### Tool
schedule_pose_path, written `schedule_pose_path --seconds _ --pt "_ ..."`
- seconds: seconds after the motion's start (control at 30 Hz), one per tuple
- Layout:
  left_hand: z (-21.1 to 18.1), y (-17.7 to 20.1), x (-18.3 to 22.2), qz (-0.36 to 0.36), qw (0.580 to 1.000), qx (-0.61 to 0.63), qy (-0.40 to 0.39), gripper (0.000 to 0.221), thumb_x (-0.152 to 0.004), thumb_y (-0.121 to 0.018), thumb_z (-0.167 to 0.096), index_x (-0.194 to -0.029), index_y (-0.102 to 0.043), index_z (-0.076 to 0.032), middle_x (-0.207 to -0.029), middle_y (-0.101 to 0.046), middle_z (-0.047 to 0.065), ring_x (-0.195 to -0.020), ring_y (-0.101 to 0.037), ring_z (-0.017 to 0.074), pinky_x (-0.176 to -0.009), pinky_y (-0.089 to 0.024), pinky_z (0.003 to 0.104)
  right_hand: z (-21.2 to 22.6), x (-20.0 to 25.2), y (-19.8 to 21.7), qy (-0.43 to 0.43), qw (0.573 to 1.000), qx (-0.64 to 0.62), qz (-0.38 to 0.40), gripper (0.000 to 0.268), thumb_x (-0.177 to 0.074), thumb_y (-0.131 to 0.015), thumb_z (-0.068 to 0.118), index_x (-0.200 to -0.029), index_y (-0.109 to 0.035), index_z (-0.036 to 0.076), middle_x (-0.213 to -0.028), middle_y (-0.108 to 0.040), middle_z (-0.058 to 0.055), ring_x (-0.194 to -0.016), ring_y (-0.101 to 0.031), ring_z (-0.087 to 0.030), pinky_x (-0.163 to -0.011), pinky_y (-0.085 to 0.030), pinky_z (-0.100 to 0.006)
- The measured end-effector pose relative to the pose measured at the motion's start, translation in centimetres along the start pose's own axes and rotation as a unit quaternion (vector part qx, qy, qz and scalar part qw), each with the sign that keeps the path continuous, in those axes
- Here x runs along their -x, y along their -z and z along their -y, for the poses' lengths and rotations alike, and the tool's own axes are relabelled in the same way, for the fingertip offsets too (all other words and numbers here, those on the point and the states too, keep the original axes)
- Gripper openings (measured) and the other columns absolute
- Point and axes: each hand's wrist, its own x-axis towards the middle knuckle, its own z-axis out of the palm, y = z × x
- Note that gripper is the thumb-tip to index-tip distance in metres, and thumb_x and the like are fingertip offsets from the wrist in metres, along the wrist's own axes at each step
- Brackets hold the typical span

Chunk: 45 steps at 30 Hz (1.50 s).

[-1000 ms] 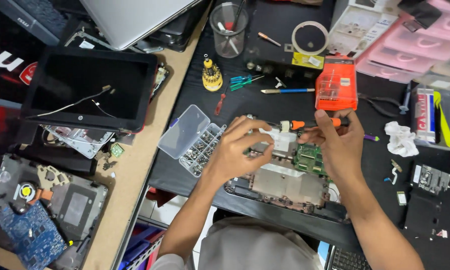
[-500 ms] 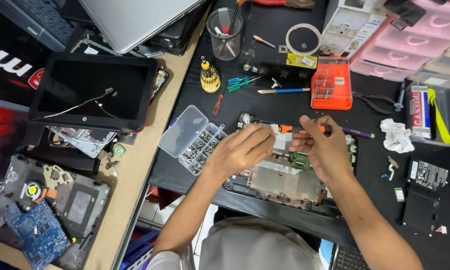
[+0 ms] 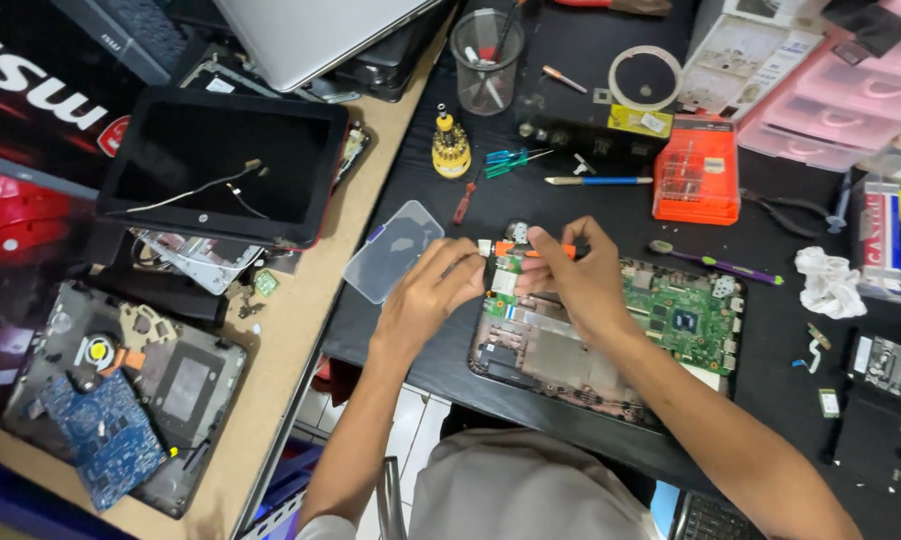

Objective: Connecting internal ribbon cables and securing components with a screwdriver during a laptop repair.

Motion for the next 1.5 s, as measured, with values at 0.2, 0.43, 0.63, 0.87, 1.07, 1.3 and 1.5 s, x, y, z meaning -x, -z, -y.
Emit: schedule_pose_path --seconds 0.2,0.43,0.63,0.87,1.07,1.3,1.5 --pt "-0.7 1.3 0.5 -0.009 0.995 0.023 0.097 0.005 -0.089 -0.075 0.004 -0.088 -0.071 0.005 -0.083 -0.066 0.013 -0.076 -0.069 0.0241 -0.070 -0.062 0.029 -0.1 -0.1 -0.4 0.055 0.995 0.081 0.011 0.032 -0.098 -0.073 0.019 -0.093 -0.044 0.006 -0.072 -0.072 -0.026 -0.055 -0.074 -0.027 -0.052 -0.068 -0.037" --pt "0.0 0.5 1.1 0.028 0.994 0.043 0.100 0.009 -0.084 -0.079 0.006 -0.090 -0.072 0.004 -0.084 -0.067 0.014 -0.074 -0.067 0.0234 -0.070 -0.060 0.031 -1.1 -0.5 0.2 0.121 0.980 0.155 0.023 0.032 -0.099 -0.072 0.020 -0.095 -0.045 0.005 -0.072 -0.072 -0.024 -0.055 -0.074 -0.024 -0.053 -0.066 -0.032" --pt "-0.8 0.9 -0.1 0.049 0.993 0.039 0.101 0.010 -0.082 -0.080 0.003 -0.086 -0.072 -0.001 -0.086 -0.072 0.012 -0.078 -0.067 0.0207 -0.072 -0.059 0.028 0.0 0.4 1.7 0.123 0.981 0.146 0.019 0.031 -0.099 -0.072 0.019 -0.095 -0.045 0.004 -0.073 -0.071 -0.023 -0.054 -0.073 -0.025 -0.052 -0.065 -0.033" --pt "-1.8 -1.4 -1.8 -0.046 0.963 0.192 0.182 0.013 -0.083 -0.081 0.000 -0.088 -0.074 -0.010 -0.079 -0.070 0.004 -0.065 -0.062 0.0200 -0.065 -0.056 0.031 -1.1 -0.6 8.5 0.210 0.971 0.075 0.080 0.026 -0.099 -0.072 0.011 -0.101 -0.048 0.001 -0.082 -0.067 -0.018 -0.067 -0.075 -0.025 -0.065 -0.067 -0.034" --pt "-4.1 -3.8 -4.6 -0.078 0.877 0.387 0.274 0.012 -0.083 -0.082 -0.004 -0.091 -0.078 -0.011 -0.076 -0.074 0.003 -0.065 -0.064 0.0109 -0.063 -0.053 0.026 -1.7 -0.7 13.5 0.301 0.947 0.088 0.076 0.027 -0.095 -0.074 0.012 -0.104 -0.051 0.001 -0.088 -0.071 -0.018 -0.073 -0.075 -0.021 -0.067 -0.064 -0.032" --pt "-6.0 -6.6 -5.7 -0.085 0.759 0.579 0.285 0.011 -0.084 -0.080 0.005 -0.094 -0.078 0.000 -0.087 -0.077 0.014 -0.078 -0.069 0.0131 -0.071 -0.057 0.028 -1.3 0.0 16.1 0.392 0.913 0.038 0.106 0.031 -0.090 -0.072 0.002 -0.104 -0.045 -0.003 -0.088 -0.071 -0.026 -0.066 -0.075 -0.026 -0.061 -0.064 -0.033" --pt "-6.6 -8.2 -5.8 -0.086 0.719 0.622 0.297 0.009 -0.088 -0.079 -0.001 -0.096 -0.077 -0.001 -0.087 -0.076 0.013 -0.075 -0.068 0.0118 -0.067 -0.055 0.023 -1.1 0.8 16.6 0.421 0.901 0.032 0.098 0.031 -0.091 -0.071 0.004 -0.105 -0.044 -0.001 -0.088 -0.071 -0.024 -0.066 -0.075 -0.024 -0.061 -0.064 -0.032"
